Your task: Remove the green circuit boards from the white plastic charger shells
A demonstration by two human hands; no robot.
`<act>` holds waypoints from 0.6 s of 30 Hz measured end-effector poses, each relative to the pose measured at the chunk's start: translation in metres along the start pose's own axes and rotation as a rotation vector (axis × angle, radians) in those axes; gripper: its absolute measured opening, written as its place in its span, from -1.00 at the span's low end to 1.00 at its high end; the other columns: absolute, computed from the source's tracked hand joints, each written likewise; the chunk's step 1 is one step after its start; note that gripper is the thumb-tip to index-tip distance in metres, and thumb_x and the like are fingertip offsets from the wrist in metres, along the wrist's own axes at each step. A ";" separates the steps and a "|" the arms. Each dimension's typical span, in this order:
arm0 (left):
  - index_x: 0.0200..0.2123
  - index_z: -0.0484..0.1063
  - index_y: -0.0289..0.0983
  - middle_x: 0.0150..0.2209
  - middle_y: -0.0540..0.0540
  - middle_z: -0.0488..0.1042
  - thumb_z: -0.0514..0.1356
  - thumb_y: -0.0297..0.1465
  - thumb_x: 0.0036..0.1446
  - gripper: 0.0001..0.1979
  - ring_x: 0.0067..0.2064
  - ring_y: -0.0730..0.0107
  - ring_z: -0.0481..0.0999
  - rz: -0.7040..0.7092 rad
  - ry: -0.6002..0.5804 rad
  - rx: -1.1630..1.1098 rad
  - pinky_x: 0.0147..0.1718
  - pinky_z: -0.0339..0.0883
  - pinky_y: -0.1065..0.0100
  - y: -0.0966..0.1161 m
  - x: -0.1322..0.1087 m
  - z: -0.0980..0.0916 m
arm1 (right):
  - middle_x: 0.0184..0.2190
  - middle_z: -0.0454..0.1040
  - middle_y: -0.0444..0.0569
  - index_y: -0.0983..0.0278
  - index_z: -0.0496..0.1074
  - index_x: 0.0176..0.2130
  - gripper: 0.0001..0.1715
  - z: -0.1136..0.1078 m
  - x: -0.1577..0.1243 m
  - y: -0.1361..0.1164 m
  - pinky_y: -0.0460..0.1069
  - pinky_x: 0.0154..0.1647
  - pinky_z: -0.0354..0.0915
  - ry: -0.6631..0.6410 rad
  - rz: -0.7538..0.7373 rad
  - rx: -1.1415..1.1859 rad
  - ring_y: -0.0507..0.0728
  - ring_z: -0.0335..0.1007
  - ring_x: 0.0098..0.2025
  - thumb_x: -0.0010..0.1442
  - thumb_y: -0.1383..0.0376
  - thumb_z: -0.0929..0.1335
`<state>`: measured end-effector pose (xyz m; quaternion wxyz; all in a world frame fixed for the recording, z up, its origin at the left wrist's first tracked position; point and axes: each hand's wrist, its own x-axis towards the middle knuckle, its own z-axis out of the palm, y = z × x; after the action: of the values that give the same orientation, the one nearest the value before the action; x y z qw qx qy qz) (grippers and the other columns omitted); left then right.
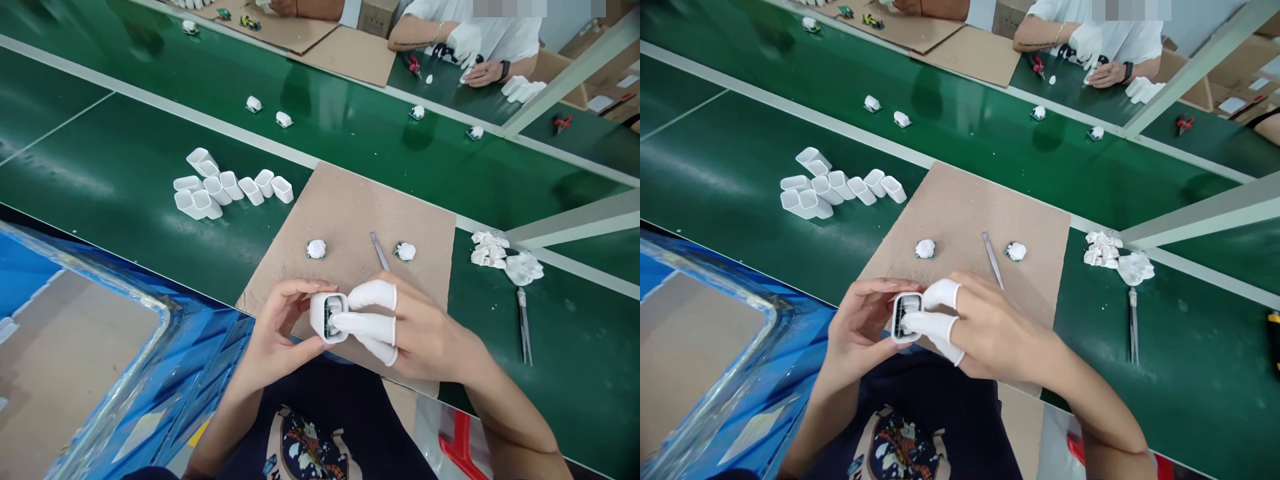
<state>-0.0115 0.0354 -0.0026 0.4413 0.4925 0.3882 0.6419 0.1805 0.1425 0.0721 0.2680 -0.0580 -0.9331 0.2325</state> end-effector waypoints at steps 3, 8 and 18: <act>0.09 0.39 -0.10 0.05 -0.10 0.58 0.45 -0.48 0.04 -0.44 0.09 0.28 0.59 -0.091 0.008 -0.074 0.03 0.49 0.40 -0.003 0.000 -0.004 | -0.12 0.51 0.06 0.23 0.40 0.10 -0.68 0.009 -0.001 0.002 0.09 -0.12 0.43 0.029 0.001 -0.018 0.16 0.41 -0.13 0.37 0.35 0.34; 0.11 0.30 -0.07 -0.06 -0.05 0.59 0.51 -0.37 -0.03 -0.33 -0.02 0.32 0.61 -0.187 0.063 -0.031 -0.06 0.51 0.40 -0.008 0.006 -0.007 | 0.15 0.41 0.19 0.18 0.15 0.32 -0.31 0.021 0.003 0.003 0.13 0.09 0.46 0.048 0.273 0.038 0.24 0.41 0.17 0.34 0.05 0.38; 0.18 0.24 -0.08 0.19 -0.17 0.40 0.27 -0.31 0.22 -0.51 0.18 0.10 0.47 -0.151 0.177 0.541 0.07 0.49 0.06 -0.025 0.041 -0.059 | -0.04 0.60 -0.01 0.11 0.41 0.16 -0.47 0.019 0.021 0.090 0.08 0.00 0.48 0.039 0.684 -0.130 0.16 0.57 -0.13 0.24 0.06 0.42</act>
<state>-0.0695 0.0781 -0.0264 0.3049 0.5042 0.6176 0.5210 0.1515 0.2193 0.0261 0.1880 -0.3885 -0.8673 0.2479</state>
